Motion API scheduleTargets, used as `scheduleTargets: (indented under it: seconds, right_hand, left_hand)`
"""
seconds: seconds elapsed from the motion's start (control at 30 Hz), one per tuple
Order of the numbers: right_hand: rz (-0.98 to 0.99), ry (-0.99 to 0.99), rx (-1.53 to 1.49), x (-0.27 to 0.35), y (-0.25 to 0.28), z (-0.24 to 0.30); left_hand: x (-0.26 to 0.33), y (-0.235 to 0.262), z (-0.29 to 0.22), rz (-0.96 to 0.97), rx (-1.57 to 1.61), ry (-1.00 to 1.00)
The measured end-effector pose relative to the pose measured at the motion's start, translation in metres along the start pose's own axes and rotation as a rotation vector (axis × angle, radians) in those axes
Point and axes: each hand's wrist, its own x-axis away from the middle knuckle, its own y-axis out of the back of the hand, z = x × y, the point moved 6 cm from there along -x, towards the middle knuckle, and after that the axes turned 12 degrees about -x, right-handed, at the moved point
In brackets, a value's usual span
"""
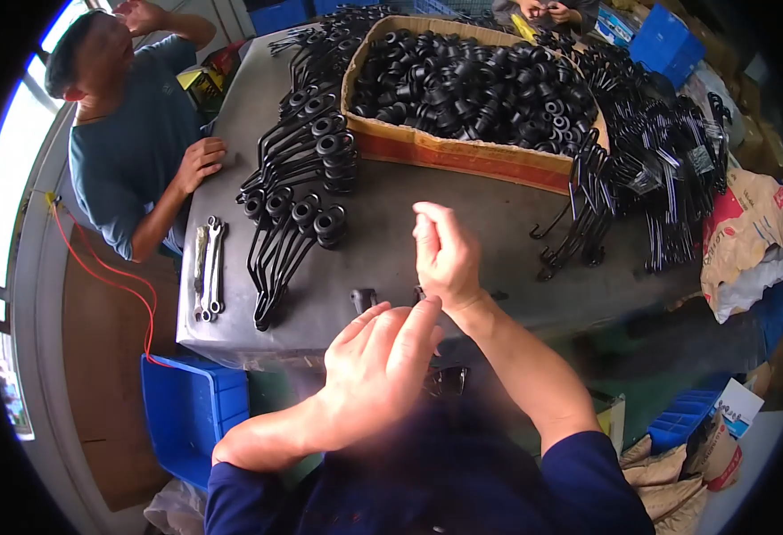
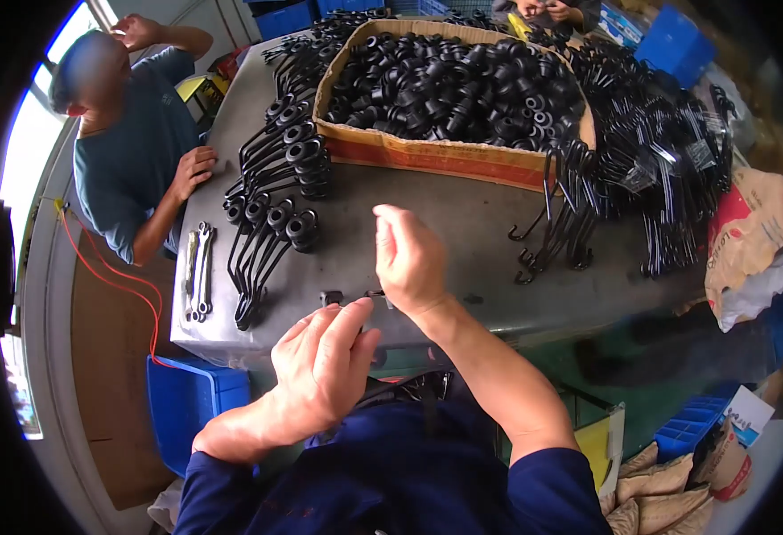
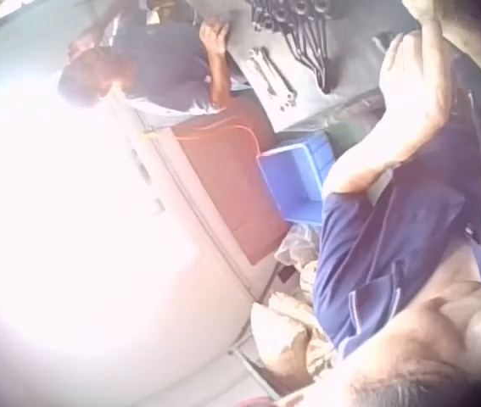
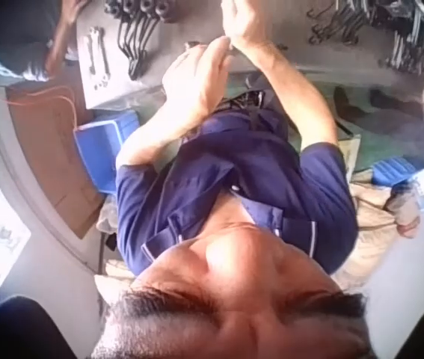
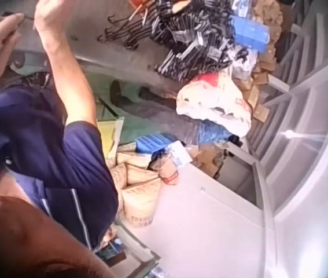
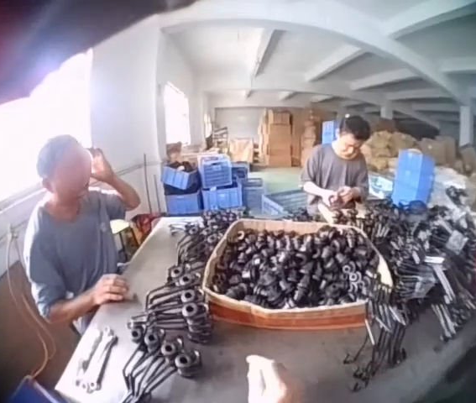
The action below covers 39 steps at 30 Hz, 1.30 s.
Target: Assemble rubber bushings onto metal linkage arms at an industrial workstation.
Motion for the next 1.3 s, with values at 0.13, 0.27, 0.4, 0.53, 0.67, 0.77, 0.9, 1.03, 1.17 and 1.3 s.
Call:
scheduleTargets:
  seconds: [0.13, 0.27, 0.4, 0.53, 0.67, 0.77, 0.9, 1.03, 1.17, 1.3]
  right_hand:
    - [0.046, -0.253, -0.205, -0.011, 0.001, -0.010]
    - [0.070, -0.335, -0.255, -0.004, 0.043, -0.022]
    - [0.095, -0.372, -0.233, 0.015, 0.078, -0.018]
    - [0.164, -0.357, -0.127, 0.035, 0.095, -0.025]
    - [0.212, -0.342, -0.119, 0.040, 0.091, -0.026]
    - [0.170, -0.375, -0.126, 0.041, 0.088, -0.023]
    - [0.148, -0.348, -0.100, 0.047, 0.092, -0.023]
    - [0.142, -0.328, -0.087, 0.049, 0.094, -0.018]
    - [0.132, -0.287, -0.060, 0.046, 0.099, -0.010]
    - [0.101, -0.281, -0.021, 0.044, 0.107, 0.000]
  left_hand:
    - [0.006, 0.007, 0.008, -0.016, 0.047, 0.025]
    - [0.025, 0.020, 0.010, -0.010, 0.162, -0.003]
    - [0.046, 0.026, 0.010, -0.023, 0.154, -0.067]
    - [0.087, 0.022, 0.024, 0.127, 0.075, 0.164]
    - [0.119, 0.003, 0.047, 0.376, 0.116, 0.466]
    - [0.122, 0.001, 0.056, 0.238, 0.129, 0.480]
    - [0.110, 0.018, 0.079, -0.051, 0.103, 0.496]
    - [0.102, 0.016, 0.125, -0.206, 0.023, 0.552]
    - [0.102, -0.002, 0.160, -0.284, -0.013, 0.698]
    - [0.111, -0.017, 0.167, -0.261, -0.057, 0.713]
